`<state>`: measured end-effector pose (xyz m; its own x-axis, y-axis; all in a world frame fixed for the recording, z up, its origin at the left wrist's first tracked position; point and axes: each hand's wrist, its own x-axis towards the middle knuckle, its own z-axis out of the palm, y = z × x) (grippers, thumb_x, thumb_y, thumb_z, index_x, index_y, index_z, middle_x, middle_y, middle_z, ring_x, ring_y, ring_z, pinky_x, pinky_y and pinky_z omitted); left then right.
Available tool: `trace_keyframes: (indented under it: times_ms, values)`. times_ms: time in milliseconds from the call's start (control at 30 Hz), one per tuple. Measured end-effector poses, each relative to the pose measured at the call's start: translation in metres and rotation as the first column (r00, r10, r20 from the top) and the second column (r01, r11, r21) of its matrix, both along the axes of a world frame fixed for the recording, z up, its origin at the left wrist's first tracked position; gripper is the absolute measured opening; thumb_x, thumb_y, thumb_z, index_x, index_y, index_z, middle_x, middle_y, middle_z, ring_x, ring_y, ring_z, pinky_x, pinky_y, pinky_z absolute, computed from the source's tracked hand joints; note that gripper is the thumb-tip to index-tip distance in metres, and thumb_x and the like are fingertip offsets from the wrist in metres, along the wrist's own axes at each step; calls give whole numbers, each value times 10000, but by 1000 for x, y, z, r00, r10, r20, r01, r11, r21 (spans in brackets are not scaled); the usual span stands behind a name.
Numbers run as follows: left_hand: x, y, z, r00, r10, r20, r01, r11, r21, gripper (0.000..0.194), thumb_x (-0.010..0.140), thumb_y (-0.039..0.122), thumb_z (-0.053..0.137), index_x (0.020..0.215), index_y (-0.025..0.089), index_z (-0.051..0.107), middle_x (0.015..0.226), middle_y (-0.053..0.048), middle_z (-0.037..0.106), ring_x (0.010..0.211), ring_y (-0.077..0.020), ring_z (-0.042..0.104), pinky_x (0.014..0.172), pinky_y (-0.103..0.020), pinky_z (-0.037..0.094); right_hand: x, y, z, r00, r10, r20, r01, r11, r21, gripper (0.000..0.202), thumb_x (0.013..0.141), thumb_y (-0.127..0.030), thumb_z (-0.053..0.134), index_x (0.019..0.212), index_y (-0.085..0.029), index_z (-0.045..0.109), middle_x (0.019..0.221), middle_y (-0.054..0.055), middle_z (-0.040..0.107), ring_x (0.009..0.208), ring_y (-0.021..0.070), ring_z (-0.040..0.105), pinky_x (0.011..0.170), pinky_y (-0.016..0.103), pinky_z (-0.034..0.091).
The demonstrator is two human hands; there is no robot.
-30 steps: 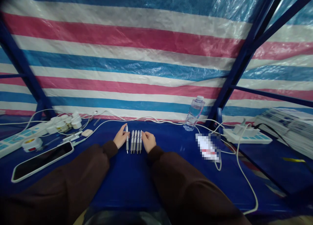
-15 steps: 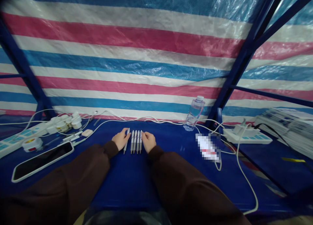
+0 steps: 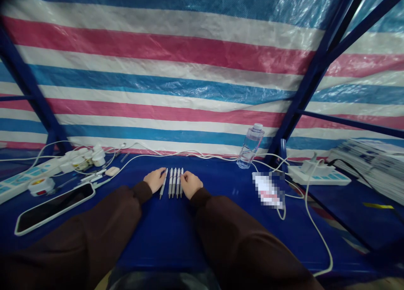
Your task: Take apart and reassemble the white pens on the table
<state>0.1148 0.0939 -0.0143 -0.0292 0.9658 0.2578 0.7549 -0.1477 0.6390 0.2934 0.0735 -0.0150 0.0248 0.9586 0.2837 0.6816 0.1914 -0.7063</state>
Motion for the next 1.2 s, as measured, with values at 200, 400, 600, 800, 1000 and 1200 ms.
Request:
trace_keyframes:
  times_ms: [200,400,600,800,1000,1200]
  values:
    - [1,-4,9,956,-50,-290,10,990,-138,387,824,235,378,1193,196,489,1061,-107,634,971,-234,587,804,-313,408,-2,-5,7,980,-35,195,54,994,-95,163,814,-339,434,778,-230,550,593,-39,556,549,102,481,510,213,233]
    - [1,-4,12,949,-39,-312,-11,988,-156,434,823,235,352,1246,183,436,1081,-109,626,967,-234,590,784,-316,418,-2,-7,11,958,-37,284,76,989,-129,220,835,-321,388,887,-259,593,749,-12,640,690,141,570,558,228,284]
    - [-2,-3,14,976,-92,-198,54,980,-189,413,814,225,363,1212,197,466,665,-14,669,769,-177,626,682,-252,420,-3,-8,13,952,-16,305,66,986,-152,262,835,-313,397,996,-273,600,853,2,666,797,165,600,626,240,345]
    - [-4,0,11,986,-110,-123,86,979,-182,380,793,230,387,1152,211,509,553,16,628,672,-161,615,613,-231,403,-3,-8,14,947,-10,322,64,986,-157,283,837,-332,396,1014,-273,608,882,14,669,824,170,606,646,244,365]
    - [-5,2,9,990,-112,-91,94,978,-187,384,787,233,397,1151,192,511,534,17,620,649,-157,607,600,-226,397,-3,-8,13,948,-10,320,62,986,-153,292,832,-345,394,1021,-279,607,877,10,671,823,175,607,647,248,370]
    - [-5,3,7,990,-115,-82,98,978,-184,373,789,222,389,1140,204,516,526,22,616,635,-154,605,586,-226,389,-4,-9,13,947,-4,323,58,986,-156,291,829,-354,396,1014,-283,609,875,8,671,817,173,607,641,247,368]
